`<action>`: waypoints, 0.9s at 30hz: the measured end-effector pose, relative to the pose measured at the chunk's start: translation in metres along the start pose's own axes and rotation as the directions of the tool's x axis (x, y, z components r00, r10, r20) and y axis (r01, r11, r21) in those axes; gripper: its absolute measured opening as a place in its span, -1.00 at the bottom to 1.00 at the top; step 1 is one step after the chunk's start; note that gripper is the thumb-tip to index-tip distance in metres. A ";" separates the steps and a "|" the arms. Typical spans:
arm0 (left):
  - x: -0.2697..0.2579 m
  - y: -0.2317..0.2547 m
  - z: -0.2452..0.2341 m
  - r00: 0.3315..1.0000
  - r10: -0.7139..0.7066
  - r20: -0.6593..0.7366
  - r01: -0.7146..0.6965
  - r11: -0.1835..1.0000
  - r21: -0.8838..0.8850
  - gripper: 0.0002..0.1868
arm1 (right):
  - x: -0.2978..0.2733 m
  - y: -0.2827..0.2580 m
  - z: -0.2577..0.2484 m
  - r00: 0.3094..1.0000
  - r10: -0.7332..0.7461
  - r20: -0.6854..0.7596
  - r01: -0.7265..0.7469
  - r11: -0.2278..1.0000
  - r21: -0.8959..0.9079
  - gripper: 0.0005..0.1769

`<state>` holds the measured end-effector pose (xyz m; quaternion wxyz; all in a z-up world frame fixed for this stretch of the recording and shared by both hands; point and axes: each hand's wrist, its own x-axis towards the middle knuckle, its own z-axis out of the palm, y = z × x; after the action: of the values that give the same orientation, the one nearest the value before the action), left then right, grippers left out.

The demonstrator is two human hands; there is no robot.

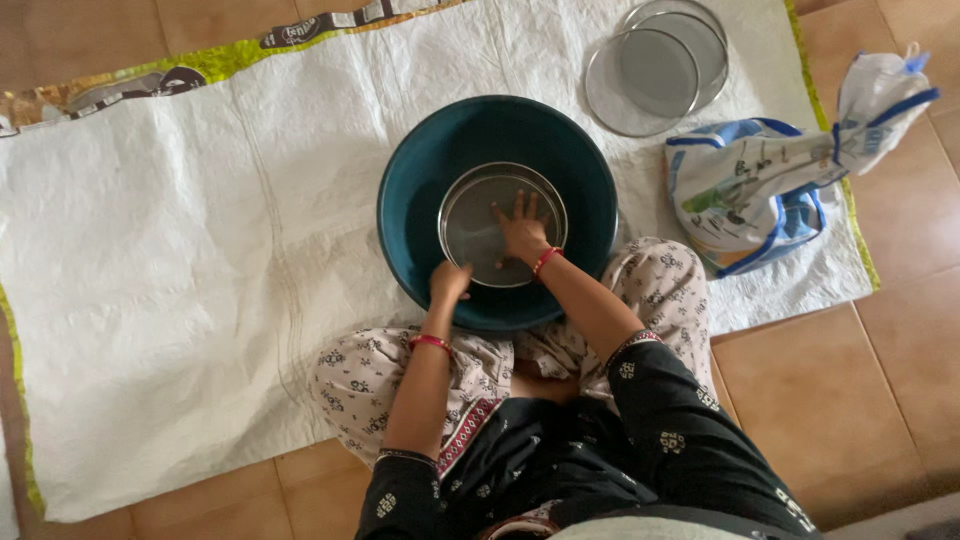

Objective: The person sits on the floor and arranges several metal sieves. They open a bag of grains, scoop the grains into a sieve placed over a bowl, and shake the sieve to sift the contents. The person also spreads the grains in the sieve with their hand.

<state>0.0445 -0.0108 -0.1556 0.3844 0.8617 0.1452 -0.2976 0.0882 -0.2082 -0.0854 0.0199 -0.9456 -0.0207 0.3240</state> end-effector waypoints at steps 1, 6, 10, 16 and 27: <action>-0.001 0.001 0.000 0.999 0.039 -0.035 -0.033 0.986 0.165 -0.43 | 0.001 0.006 0.004 0.995 -0.085 -0.058 0.087 0.995 0.040 0.52; -0.010 0.003 -0.009 0.965 0.115 -0.236 -0.051 0.964 0.262 -0.44 | -0.027 0.061 0.016 0.878 -0.233 -0.417 0.449 0.701 0.554 -0.07; -0.022 0.010 -0.015 0.950 0.101 -0.297 -0.049 0.983 0.177 -0.49 | -0.106 0.127 0.005 0.521 0.198 -0.830 0.634 0.562 0.532 -0.45; -0.041 0.008 -0.019 0.917 0.139 -0.374 -0.047 0.969 0.243 -0.30 | -0.140 0.306 0.019 -0.016 0.672 -0.740 0.533 0.632 0.562 -0.38; -0.125 0.049 0.011 0.381 0.739 -0.556 -0.592 0.657 0.468 -0.39 | -0.126 0.447 0.012 0.110 0.882 -0.458 0.665 0.277 0.693 -0.73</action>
<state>-0.0343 -0.0544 -0.0547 0.2988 0.9208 -0.1085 0.2260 -0.0074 -0.6611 -0.0406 0.5414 -0.6344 0.3069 -0.4584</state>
